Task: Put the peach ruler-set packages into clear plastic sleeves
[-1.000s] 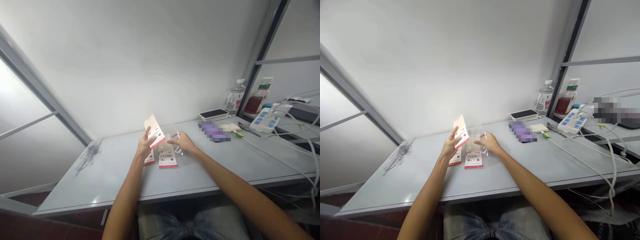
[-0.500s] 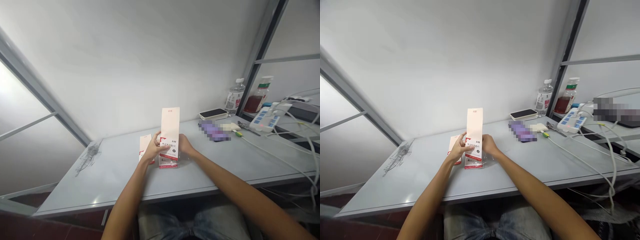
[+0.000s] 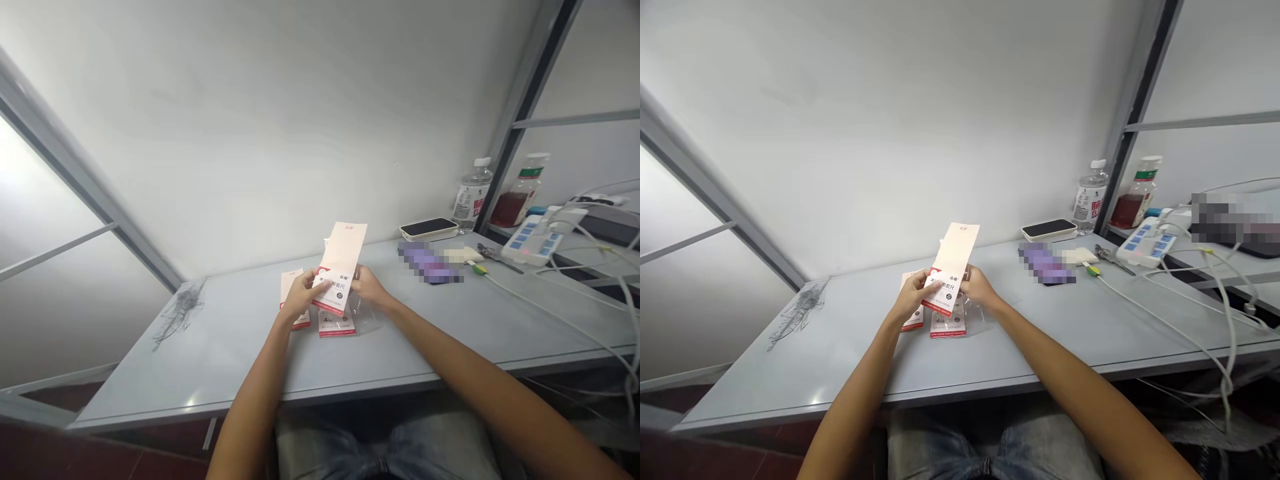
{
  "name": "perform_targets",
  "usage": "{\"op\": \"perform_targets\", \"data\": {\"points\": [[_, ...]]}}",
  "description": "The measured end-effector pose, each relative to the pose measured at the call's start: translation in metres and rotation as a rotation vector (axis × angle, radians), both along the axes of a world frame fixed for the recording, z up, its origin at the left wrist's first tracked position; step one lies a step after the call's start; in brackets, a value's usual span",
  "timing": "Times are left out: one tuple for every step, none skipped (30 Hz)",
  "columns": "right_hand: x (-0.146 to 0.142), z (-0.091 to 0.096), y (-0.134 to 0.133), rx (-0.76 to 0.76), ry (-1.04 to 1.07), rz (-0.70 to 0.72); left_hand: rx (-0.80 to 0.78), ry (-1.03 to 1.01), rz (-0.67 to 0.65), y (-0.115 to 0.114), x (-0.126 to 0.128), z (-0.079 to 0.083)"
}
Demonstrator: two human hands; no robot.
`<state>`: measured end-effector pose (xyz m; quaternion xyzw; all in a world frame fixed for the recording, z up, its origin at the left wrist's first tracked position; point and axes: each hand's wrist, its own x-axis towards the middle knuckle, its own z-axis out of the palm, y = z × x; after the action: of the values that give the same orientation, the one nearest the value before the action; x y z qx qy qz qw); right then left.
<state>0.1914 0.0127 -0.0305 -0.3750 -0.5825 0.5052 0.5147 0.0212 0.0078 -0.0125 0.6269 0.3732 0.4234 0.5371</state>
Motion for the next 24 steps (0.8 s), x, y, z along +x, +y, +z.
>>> {"op": "perform_targets", "data": {"points": [[0.001,-0.001,0.002,-0.007,0.018,0.006,0.002,0.003,0.018,0.002,-0.001,-0.001],[0.002,-0.001,0.003,-0.015,0.036,0.017,0.005,0.004,0.038,0.004,-0.002,-0.002],[0.003,-0.002,0.004,-0.022,0.051,0.031,0.008,0.004,0.058,0.005,-0.003,-0.003],[0.004,-0.002,0.005,-0.031,0.063,0.048,0.01,0.002,0.075,0.007,-0.003,-0.004],[0.004,-0.003,0.006,-0.038,0.074,0.063,0.012,-0.001,0.09,0.008,-0.004,-0.005],[0.004,-0.003,0.006,-0.046,0.083,0.075,0.014,-0.007,0.101,0.009,-0.004,-0.005],[0.005,-0.004,0.006,-0.053,0.089,0.084,0.014,-0.013,0.108,0.009,-0.004,-0.006],[0.005,-0.004,0.007,-0.061,0.095,0.092,0.014,-0.019,0.114,0.009,-0.004,-0.006],[0.005,-0.005,0.007,-0.068,0.1,0.097,0.012,-0.026,0.118,0.01,-0.004,-0.007],[0.005,-0.006,0.007,-0.076,0.105,0.102,0.009,-0.033,0.124,0.01,-0.004,-0.007],[0.005,-0.006,0.007,-0.085,0.108,0.107,0.006,-0.041,0.131,0.011,-0.004,-0.008],[0.005,-0.006,0.007,-0.095,0.111,0.113,0.004,-0.049,0.141,0.012,-0.004,-0.01],[0.006,-0.005,0.007,-0.106,0.113,0.118,0.003,-0.06,0.154,0.013,-0.004,-0.011],[0.006,-0.005,0.006,-0.117,0.116,0.122,0.006,-0.07,0.171,0.014,-0.005,-0.013],[0.006,-0.004,0.006,-0.13,0.117,0.125,0.01,-0.08,0.188,0.015,-0.004,-0.014],[0.007,-0.004,0.006,-0.142,0.118,0.128,0.017,-0.088,0.206,0.016,-0.004,-0.016],[0.007,-0.004,0.006,-0.156,0.118,0.127,0.024,-0.093,0.223,0.017,-0.004,-0.017],[0.007,-0.004,0.006,-0.169,0.116,0.122,0.03,-0.095,0.237,0.017,-0.003,-0.018],[0.006,-0.005,0.006,-0.183,0.114,0.113,0.035,-0.094,0.248,0.017,-0.002,-0.019],[0.006,-0.006,0.007,-0.195,0.112,0.099,0.039,-0.091,0.255,0.017,-0.001,-0.019],[0.005,-0.007,0.008,-0.204,0.111,0.082,0.042,-0.088,0.261,0.016,0.0,-0.019],[0.004,-0.008,0.009,-0.209,0.112,0.065,0.045,-0.084,0.266,0.015,0.001,-0.019],[0.004,-0.009,0.009,-0.211,0.115,0.049,0.049,-0.08,0.272,0.015,0.002,-0.019],[0.003,-0.009,0.01,-0.211,0.119,0.037,0.054,-0.077,0.283,0.014,0.003,-0.019]]}}
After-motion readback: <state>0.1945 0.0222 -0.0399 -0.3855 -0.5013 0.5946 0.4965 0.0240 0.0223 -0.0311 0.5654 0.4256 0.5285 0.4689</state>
